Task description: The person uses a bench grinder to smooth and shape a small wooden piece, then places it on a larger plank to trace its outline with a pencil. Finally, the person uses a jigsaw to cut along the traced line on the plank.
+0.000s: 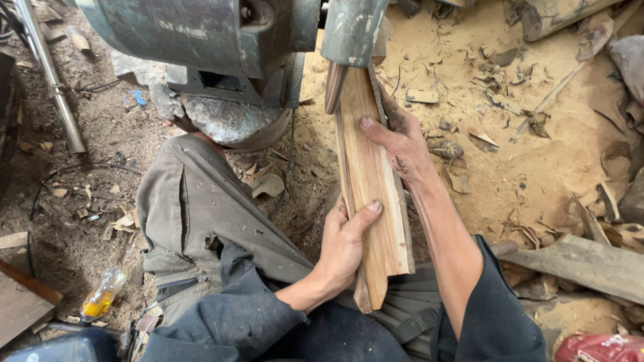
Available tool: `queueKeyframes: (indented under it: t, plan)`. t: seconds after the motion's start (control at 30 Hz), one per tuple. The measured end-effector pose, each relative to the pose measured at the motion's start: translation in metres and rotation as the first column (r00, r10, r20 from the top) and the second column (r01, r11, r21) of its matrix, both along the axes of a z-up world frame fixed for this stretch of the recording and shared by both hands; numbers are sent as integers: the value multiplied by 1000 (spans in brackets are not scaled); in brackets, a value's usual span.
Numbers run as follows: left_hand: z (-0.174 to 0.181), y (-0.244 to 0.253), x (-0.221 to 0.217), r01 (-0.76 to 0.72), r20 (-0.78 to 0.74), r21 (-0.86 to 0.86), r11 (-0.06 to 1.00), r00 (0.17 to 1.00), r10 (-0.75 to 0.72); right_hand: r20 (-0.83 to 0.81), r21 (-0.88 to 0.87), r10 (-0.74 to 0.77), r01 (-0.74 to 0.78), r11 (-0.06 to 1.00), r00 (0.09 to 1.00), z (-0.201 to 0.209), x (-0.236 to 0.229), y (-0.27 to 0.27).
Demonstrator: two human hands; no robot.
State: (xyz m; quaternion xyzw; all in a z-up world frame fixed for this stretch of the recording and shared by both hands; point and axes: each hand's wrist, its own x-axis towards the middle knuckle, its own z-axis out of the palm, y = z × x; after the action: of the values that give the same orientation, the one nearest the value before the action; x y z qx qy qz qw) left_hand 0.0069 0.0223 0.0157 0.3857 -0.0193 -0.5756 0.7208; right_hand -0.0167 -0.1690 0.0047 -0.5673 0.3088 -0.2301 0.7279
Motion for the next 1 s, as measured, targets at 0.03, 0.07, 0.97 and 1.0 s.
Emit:
queueKeyframes:
  t: [0.03, 0.07, 0.97, 1.0]
  plan:
    - [0, 2, -7, -19, 12, 3, 1000, 1000, 19, -29, -35, 16, -17, 999, 999, 0, -4, 1]
    - [0, 1, -12, -44, 31, -1, 999, 999, 44, -51, -77, 36, -40, 996, 998, 1, -5, -1]
    - [-17, -16, -96, 81, -69, 48, 996, 995, -77, -489, -1, 188, -216, 976, 852, 26, -70, -6]
    - [-17, -18, -99, 70, -113, 51, 996, 992, -64, -526, -42, 195, -254, 966, 828, 26, -71, -8]
